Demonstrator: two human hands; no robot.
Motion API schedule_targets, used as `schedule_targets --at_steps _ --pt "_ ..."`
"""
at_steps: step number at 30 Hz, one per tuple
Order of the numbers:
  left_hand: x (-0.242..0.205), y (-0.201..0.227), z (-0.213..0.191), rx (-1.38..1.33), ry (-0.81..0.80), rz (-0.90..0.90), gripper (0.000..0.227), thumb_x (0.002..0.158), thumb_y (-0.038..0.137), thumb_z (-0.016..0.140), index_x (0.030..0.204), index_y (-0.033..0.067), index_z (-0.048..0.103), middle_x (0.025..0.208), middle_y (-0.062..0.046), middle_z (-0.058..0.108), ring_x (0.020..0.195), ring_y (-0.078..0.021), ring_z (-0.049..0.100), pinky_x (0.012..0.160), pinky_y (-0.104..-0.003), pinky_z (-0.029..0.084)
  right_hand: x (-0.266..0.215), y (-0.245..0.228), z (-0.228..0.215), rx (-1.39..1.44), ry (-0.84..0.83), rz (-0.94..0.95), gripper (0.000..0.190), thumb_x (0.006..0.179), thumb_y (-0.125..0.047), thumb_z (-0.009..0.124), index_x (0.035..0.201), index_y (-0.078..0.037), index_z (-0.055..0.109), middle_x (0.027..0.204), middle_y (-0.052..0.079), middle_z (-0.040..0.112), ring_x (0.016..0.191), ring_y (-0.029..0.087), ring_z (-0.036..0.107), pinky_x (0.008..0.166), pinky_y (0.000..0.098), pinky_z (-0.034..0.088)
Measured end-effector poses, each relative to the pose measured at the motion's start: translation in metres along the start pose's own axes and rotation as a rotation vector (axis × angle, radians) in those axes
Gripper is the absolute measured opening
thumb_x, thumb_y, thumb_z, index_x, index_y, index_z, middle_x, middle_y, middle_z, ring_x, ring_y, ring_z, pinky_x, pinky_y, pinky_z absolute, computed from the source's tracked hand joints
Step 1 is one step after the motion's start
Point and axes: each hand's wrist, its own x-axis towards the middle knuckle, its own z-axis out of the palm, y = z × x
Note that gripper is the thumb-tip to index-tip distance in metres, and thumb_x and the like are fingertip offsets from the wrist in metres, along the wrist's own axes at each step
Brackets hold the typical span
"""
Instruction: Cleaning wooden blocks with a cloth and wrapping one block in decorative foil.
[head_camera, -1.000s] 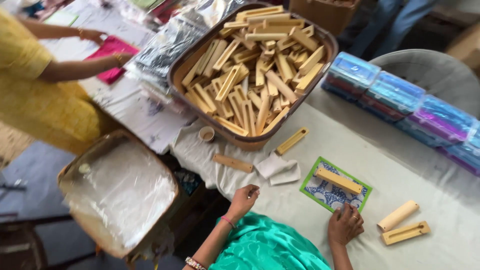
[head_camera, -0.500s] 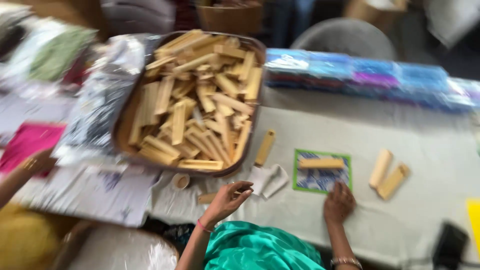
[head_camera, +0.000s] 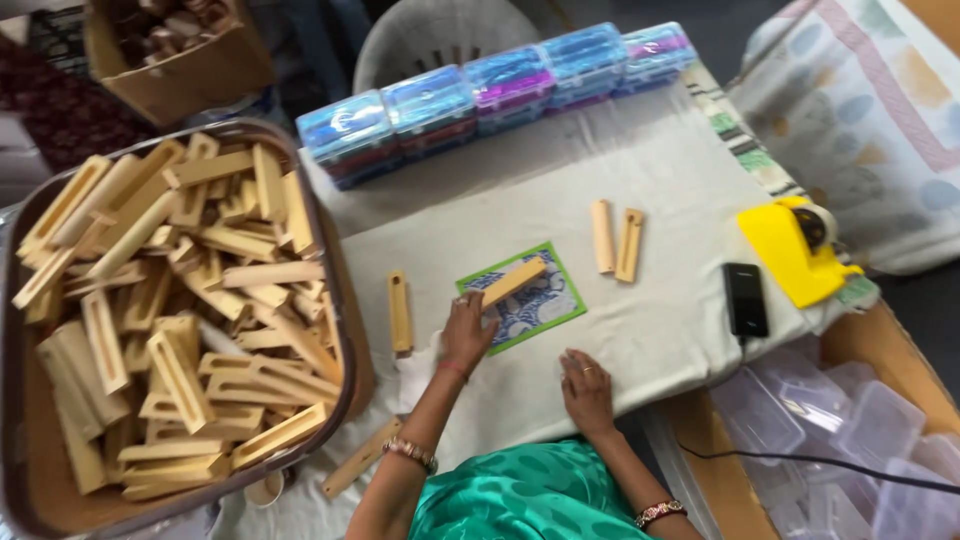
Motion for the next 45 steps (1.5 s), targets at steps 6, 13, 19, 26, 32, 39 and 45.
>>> schedule_targets --at_steps 6,13,19,26,32,39,45 --pt "0.054 0.016 0.043 0.27 -0.127 0.01 0.059 0.075 0.028 0.081 0.124 0.0026 0.061 0.118 -0.019 0.065 0.103 -0.0379 0.063 0.088 -0.049 0.051 -0.026 0.029 -0.032 0.236 -0.165 0.046 0.03 0.086 -0.013 0.067 0.116 -0.01 0.071 0.126 0.007 0.067 0.121 0.028 0.06 0.099 0.0425 0.049" --pt "0.055 -0.05 0.107 0.422 -0.229 -0.06 0.025 0.1 0.017 0.053 0.113 -0.0018 0.064 0.106 -0.021 0.069 0.103 -0.0387 0.067 0.084 -0.051 0.056 -0.067 0.077 -0.09 0.371 -0.227 0.413 0.022 0.094 -0.017 0.064 0.113 -0.009 0.073 0.109 0.009 0.072 0.093 0.029 0.072 0.084 0.0393 0.058" --pt "0.024 -0.01 0.061 0.442 -0.084 0.029 0.024 0.082 0.016 0.07 0.098 0.0004 0.062 0.11 -0.023 0.067 0.1 -0.0445 0.062 0.08 -0.052 0.053 -0.098 0.13 -0.115 0.411 -0.266 0.393 0.022 0.094 -0.02 0.068 0.111 -0.008 0.075 0.101 0.01 0.074 0.089 0.027 0.071 0.079 0.0378 0.057" --pt "-0.008 0.008 0.059 0.308 -0.079 -0.04 0.02 0.083 0.009 0.069 0.101 0.0029 0.06 0.106 -0.019 0.065 0.099 -0.0405 0.062 0.08 -0.052 0.052 -0.032 0.121 -0.107 0.458 -0.236 0.442 0.021 0.092 -0.019 0.069 0.107 -0.007 0.077 0.096 0.007 0.076 0.073 0.019 0.07 0.066 0.033 0.055" --pt "-0.002 0.047 0.052 0.214 -0.024 -0.045 0.027 0.081 0.008 0.073 0.103 0.0018 0.061 0.108 -0.019 0.066 0.103 -0.0398 0.061 0.084 -0.05 0.052 0.029 0.088 -0.096 0.539 -0.315 0.294 0.019 0.094 -0.016 0.067 0.108 -0.006 0.075 0.095 0.007 0.074 0.071 0.017 0.068 0.064 0.0312 0.055" --pt "0.017 0.043 0.048 0.312 -0.153 -0.166 0.038 0.081 0.02 0.082 0.113 0.0072 0.063 0.118 -0.013 0.065 0.112 -0.0343 0.061 0.094 -0.045 0.051 0.061 0.065 -0.074 0.499 -0.403 0.115 0.017 0.094 -0.014 0.067 0.107 -0.007 0.076 0.094 0.007 0.074 0.07 0.02 0.069 0.065 0.0317 0.056" --pt "-0.043 0.038 0.031 -0.021 0.213 -0.17 0.068 0.076 0.017 0.083 0.137 0.0011 0.057 0.137 -0.021 0.06 0.125 -0.0408 0.056 0.105 -0.045 0.046 0.102 0.055 -0.062 0.488 -0.254 0.091 0.014 0.093 -0.011 0.069 0.106 -0.007 0.074 0.098 0.008 0.073 0.077 0.022 0.07 0.064 0.0329 0.057"
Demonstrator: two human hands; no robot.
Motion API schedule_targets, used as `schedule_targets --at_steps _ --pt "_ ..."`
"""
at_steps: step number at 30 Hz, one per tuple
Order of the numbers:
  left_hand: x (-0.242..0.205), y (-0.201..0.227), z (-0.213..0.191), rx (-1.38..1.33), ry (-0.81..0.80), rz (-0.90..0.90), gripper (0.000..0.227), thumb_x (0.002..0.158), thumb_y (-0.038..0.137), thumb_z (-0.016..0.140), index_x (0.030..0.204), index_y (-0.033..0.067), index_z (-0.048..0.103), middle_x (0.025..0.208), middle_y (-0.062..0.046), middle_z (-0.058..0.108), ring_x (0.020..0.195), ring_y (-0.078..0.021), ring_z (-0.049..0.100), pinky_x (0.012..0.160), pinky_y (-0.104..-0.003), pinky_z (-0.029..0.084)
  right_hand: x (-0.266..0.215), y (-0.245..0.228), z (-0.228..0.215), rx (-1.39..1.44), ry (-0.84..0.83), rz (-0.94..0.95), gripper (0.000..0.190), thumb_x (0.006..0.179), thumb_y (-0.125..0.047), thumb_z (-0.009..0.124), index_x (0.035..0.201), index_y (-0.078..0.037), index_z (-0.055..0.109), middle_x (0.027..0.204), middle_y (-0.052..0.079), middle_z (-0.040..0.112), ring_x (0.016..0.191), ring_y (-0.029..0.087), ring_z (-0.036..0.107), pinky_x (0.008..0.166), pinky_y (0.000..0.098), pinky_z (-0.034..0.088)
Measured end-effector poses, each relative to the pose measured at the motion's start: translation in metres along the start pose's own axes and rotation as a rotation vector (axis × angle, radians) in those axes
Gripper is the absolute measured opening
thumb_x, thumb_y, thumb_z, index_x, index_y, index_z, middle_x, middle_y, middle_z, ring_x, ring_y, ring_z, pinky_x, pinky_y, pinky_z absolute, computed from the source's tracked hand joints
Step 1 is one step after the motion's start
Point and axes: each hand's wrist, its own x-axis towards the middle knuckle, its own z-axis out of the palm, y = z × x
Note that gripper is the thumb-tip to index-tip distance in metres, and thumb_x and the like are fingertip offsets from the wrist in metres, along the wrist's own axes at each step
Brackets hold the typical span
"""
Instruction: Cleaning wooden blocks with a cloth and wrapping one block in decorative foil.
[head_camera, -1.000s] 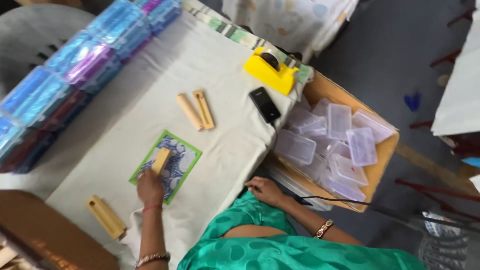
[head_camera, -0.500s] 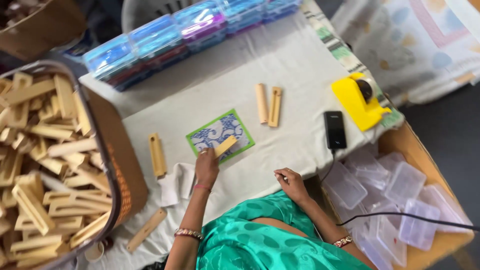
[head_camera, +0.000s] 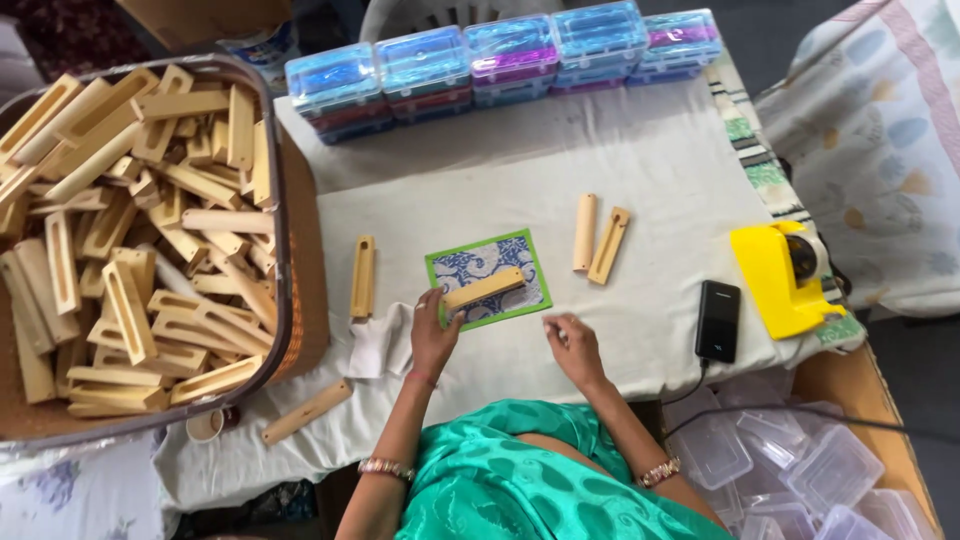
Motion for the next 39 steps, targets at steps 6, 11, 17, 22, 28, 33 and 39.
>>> schedule_targets --at_steps 6,11,17,22,28,33,39 --pt "-0.089 -0.055 0.007 -0.613 0.136 -0.469 0.051 0.098 0.028 0.068 0.139 -0.0002 0.057 0.124 -0.014 0.068 0.113 -0.0194 0.066 0.092 -0.031 0.056 0.074 -0.038 0.044 -0.296 0.049 -0.381 0.04 0.081 -0.012 0.078 0.12 -0.006 0.068 0.119 0.012 0.069 0.111 0.033 0.062 0.095 0.0448 0.05" --pt "-0.131 -0.058 -0.008 -0.741 0.016 -0.64 0.048 0.098 0.028 0.064 0.137 0.0009 0.059 0.107 -0.011 0.075 0.09 -0.0154 0.069 0.076 -0.027 0.055 0.103 -0.06 0.078 -0.463 -0.241 -0.508 0.055 0.07 -0.017 0.082 0.122 -0.011 0.068 0.121 0.009 0.069 0.118 0.029 0.06 0.097 0.0522 0.038" --pt "-0.164 -0.067 -0.036 -0.815 0.086 -0.735 0.046 0.097 0.028 0.063 0.133 -0.0009 0.061 0.106 -0.012 0.076 0.092 -0.0168 0.073 0.079 -0.028 0.056 0.133 -0.01 0.083 -0.545 -0.419 -0.297 0.042 0.085 -0.026 0.079 0.126 -0.024 0.071 0.124 -0.001 0.072 0.113 0.02 0.068 0.102 0.0452 0.047" --pt "-0.185 -0.069 -0.055 -0.781 0.169 -0.796 0.045 0.097 0.027 0.061 0.131 -0.0026 0.062 0.109 -0.012 0.076 0.096 -0.0184 0.074 0.083 -0.029 0.057 0.153 -0.018 0.06 -0.472 -0.293 -0.352 0.041 0.086 -0.031 0.08 0.124 -0.019 0.071 0.123 0.004 0.071 0.109 0.024 0.069 0.096 0.0454 0.052" --pt "-0.199 -0.075 -0.052 -0.787 0.238 -0.88 0.042 0.099 0.028 0.058 0.13 -0.001 0.062 0.11 -0.011 0.076 0.097 -0.0179 0.075 0.084 -0.028 0.057 0.138 -0.036 0.075 -0.608 -0.549 -0.518 0.042 0.085 -0.031 0.076 0.126 -0.02 0.07 0.121 0.003 0.071 0.108 0.025 0.068 0.092 0.0462 0.051" --pt "-0.214 -0.082 -0.044 -0.772 0.278 -0.828 0.04 0.099 0.026 0.061 0.127 -0.002 0.064 0.105 -0.013 0.076 0.091 -0.0182 0.074 0.079 -0.029 0.057 0.133 -0.019 0.093 -0.711 -0.579 -0.517 0.05 0.085 -0.027 0.074 0.134 -0.02 0.066 0.123 0.004 0.069 0.114 0.027 0.063 0.094 0.048 0.048" --pt "-0.256 -0.115 -0.019 -0.832 0.439 -0.821 0.036 0.099 0.021 0.063 0.125 -0.0039 0.065 0.103 -0.012 0.077 0.088 -0.0173 0.075 0.077 -0.026 0.061 0.154 0.044 0.111 -0.649 -0.492 -0.651 0.053 0.082 -0.031 0.075 0.133 -0.015 0.065 0.125 0.011 0.069 0.114 0.032 0.064 0.093 0.0491 0.05"
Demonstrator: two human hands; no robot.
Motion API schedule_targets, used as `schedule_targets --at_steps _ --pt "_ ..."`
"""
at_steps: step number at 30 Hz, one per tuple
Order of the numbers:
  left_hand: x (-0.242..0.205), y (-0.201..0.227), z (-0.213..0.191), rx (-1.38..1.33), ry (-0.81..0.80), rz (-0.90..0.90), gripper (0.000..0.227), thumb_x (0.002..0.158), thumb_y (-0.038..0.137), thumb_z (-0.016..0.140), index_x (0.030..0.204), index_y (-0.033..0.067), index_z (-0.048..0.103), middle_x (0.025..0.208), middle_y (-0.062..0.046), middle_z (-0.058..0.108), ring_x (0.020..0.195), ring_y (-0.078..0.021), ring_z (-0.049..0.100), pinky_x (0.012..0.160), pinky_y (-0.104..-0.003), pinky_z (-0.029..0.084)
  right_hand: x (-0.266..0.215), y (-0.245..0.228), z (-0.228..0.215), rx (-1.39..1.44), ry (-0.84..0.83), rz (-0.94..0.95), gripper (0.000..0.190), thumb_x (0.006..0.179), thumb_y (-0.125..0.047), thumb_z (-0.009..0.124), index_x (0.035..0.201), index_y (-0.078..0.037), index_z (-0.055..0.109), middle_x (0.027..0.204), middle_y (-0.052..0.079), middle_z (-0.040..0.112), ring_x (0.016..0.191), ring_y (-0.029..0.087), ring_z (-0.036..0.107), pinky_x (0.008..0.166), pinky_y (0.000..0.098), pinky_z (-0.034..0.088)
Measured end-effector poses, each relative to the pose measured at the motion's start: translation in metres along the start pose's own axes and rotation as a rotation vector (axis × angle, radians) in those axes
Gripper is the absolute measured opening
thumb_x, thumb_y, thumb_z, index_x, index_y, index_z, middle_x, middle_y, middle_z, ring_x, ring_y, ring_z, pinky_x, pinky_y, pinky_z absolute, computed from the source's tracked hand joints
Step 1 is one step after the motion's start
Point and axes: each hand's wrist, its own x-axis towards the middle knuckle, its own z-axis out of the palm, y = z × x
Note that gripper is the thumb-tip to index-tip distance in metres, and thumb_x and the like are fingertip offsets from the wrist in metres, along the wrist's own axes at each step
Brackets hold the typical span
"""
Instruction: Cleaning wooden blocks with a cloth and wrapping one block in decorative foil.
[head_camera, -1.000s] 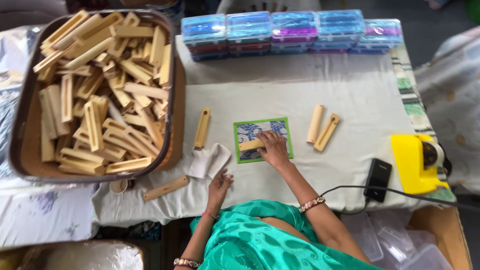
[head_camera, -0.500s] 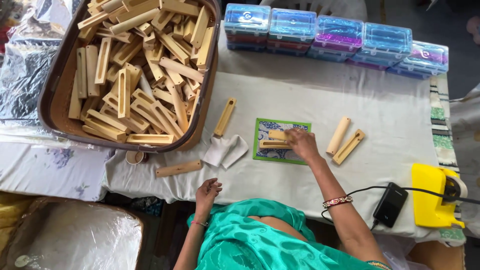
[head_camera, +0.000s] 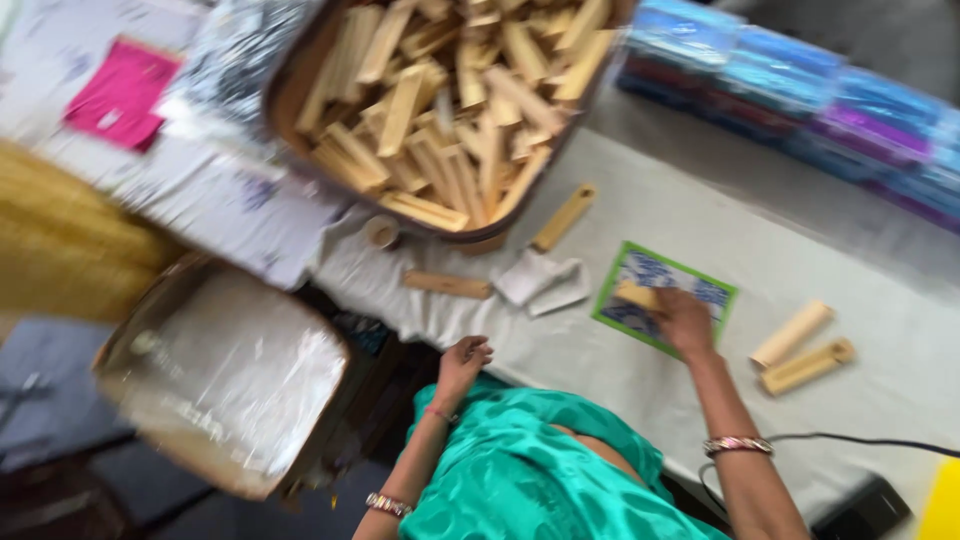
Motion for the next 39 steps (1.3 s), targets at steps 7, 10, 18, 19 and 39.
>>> schedule_targets --at_steps 7,10,18,19,39 --pt "-0.034 0.034 -0.056 0.076 0.187 -0.026 0.031 0.098 0.014 0.06 0.122 -0.0036 0.068 0.097 -0.011 0.077 0.08 -0.0152 0.072 0.07 -0.027 0.057 0.024 -0.005 -0.012 -0.133 0.079 0.094 0.052 0.088 -0.028 0.077 0.137 -0.017 0.067 0.126 0.011 0.07 0.116 0.032 0.066 0.098 0.0521 0.05" --pt "-0.03 -0.001 -0.093 0.074 0.38 -0.127 0.029 0.099 0.016 0.06 0.117 -0.0028 0.071 0.09 -0.01 0.077 0.072 -0.0135 0.073 0.066 -0.027 0.058 0.029 -0.008 -0.018 -0.121 0.052 0.14 0.052 0.086 -0.027 0.078 0.136 -0.016 0.066 0.129 0.012 0.069 0.12 0.033 0.064 0.097 0.0539 0.048" --pt "0.018 -0.102 -0.167 0.481 0.677 -0.043 0.031 0.089 0.019 0.069 0.112 -0.0006 0.075 0.104 -0.02 0.076 0.098 -0.0338 0.073 0.088 -0.041 0.056 0.005 -0.087 -0.044 -0.225 0.307 0.109 0.063 0.086 -0.024 0.078 0.145 -0.01 0.062 0.139 0.014 0.061 0.131 0.034 0.057 0.109 0.0539 0.043" --pt "0.023 -0.105 -0.171 0.479 0.667 -0.048 0.031 0.089 0.019 0.069 0.112 -0.0006 0.075 0.104 -0.02 0.076 0.098 -0.0338 0.073 0.088 -0.041 0.056 -0.002 -0.099 -0.038 -0.233 0.302 0.116 0.063 0.086 -0.024 0.078 0.145 -0.01 0.062 0.139 0.014 0.061 0.131 0.034 0.057 0.109 0.0539 0.043" --pt "0.13 -0.145 -0.212 0.602 0.567 -0.332 0.044 0.087 0.036 0.071 0.107 -0.0031 0.072 0.109 -0.033 0.069 0.106 -0.0485 0.067 0.085 -0.055 0.056 -0.06 -0.2 -0.003 -0.109 0.092 0.225 0.041 0.099 -0.017 0.06 0.139 -0.013 0.064 0.147 0.008 0.057 0.133 0.032 0.052 0.107 0.0479 0.045"
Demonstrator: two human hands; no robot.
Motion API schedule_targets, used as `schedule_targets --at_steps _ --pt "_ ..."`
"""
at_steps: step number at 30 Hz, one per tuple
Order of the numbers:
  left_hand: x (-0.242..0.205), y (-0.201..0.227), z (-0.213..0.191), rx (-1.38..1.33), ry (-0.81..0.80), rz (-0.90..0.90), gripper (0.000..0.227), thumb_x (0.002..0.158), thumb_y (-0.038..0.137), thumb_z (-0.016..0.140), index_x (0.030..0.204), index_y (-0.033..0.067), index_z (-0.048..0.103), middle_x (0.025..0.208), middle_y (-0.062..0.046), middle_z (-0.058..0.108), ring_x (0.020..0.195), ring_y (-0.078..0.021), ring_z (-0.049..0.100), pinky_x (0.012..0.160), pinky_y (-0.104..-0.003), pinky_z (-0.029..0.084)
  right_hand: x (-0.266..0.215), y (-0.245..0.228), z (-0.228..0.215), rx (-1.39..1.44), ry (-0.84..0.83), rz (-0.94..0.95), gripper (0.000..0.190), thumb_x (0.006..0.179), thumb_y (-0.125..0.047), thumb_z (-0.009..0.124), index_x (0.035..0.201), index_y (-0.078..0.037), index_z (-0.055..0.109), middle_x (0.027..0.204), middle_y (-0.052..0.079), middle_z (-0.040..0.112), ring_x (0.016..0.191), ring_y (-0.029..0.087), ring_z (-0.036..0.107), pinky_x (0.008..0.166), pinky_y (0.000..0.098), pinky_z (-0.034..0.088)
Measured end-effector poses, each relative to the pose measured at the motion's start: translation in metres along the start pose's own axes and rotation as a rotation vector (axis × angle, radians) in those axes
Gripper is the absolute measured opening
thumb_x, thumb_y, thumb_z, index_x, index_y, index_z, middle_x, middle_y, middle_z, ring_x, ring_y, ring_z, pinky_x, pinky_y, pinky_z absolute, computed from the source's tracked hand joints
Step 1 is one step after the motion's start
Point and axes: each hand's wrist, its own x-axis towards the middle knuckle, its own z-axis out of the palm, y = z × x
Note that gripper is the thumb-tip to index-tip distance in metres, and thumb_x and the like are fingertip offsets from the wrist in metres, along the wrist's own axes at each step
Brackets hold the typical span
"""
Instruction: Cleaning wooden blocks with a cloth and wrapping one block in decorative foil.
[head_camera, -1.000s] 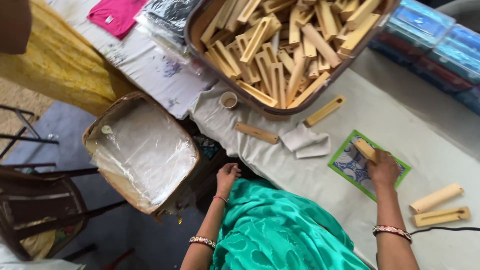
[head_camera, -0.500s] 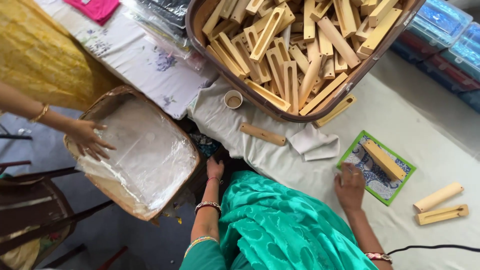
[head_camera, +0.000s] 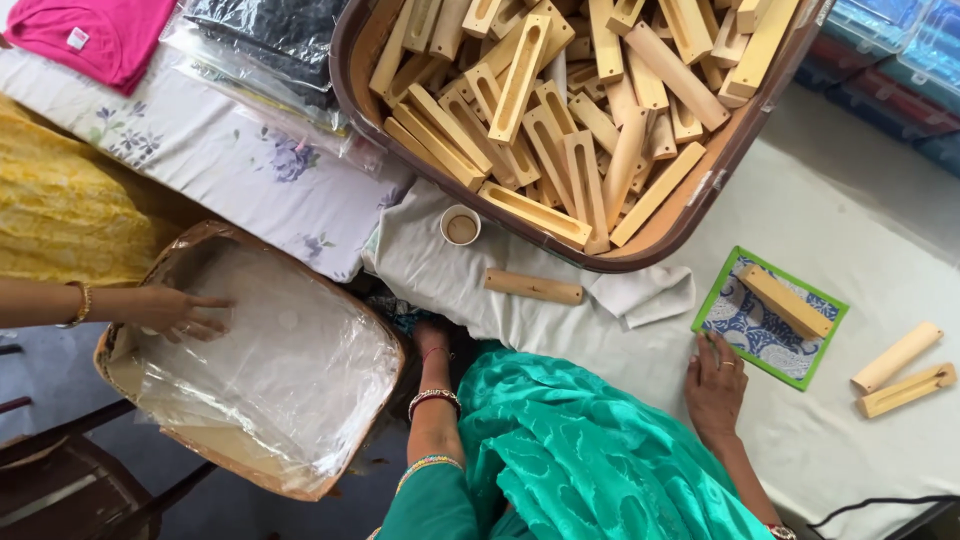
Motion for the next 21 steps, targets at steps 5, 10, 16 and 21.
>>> schedule_targets --at_steps 5,10,16,21 --pt "0.005 -0.001 0.004 0.185 -0.069 -0.048 0.045 0.087 0.042 0.07 0.098 -0.0014 0.077 0.104 -0.03 0.072 0.102 -0.0452 0.07 0.083 -0.053 0.058 -0.008 -0.006 0.001 0.008 -0.008 0.06 0.042 0.1 -0.018 0.059 0.141 -0.012 0.063 0.15 0.008 0.055 0.133 0.033 0.051 0.107 0.048 0.044" --pt "-0.003 -0.007 -0.001 0.085 0.095 0.091 0.039 0.083 0.032 0.071 0.101 -0.0036 0.073 0.104 -0.03 0.07 0.098 -0.0489 0.068 0.076 -0.056 0.056 -0.015 -0.007 0.002 0.028 -0.01 0.081 0.041 0.102 -0.018 0.058 0.143 -0.011 0.062 0.151 0.009 0.053 0.136 0.032 0.049 0.109 0.0482 0.042" --pt "-0.032 0.02 -0.027 -0.006 0.011 0.044 0.046 0.088 0.036 0.073 0.11 -0.0045 0.066 0.1 -0.036 0.067 0.1 -0.0513 0.064 0.082 -0.057 0.051 -0.018 -0.003 0.009 0.049 0.022 0.064 0.043 0.102 -0.017 0.058 0.145 -0.011 0.061 0.152 0.009 0.053 0.137 0.033 0.049 0.109 0.0488 0.041" --pt "-0.087 0.041 -0.06 -0.246 0.334 0.239 0.023 0.105 0.019 0.055 0.11 -0.0027 0.062 0.096 -0.032 0.071 0.09 -0.0512 0.067 0.074 -0.056 0.052 -0.019 0.003 0.014 0.053 0.046 0.079 0.043 0.1 -0.017 0.061 0.142 -0.013 0.064 0.15 0.007 0.054 0.136 0.031 0.049 0.108 0.0481 0.042"
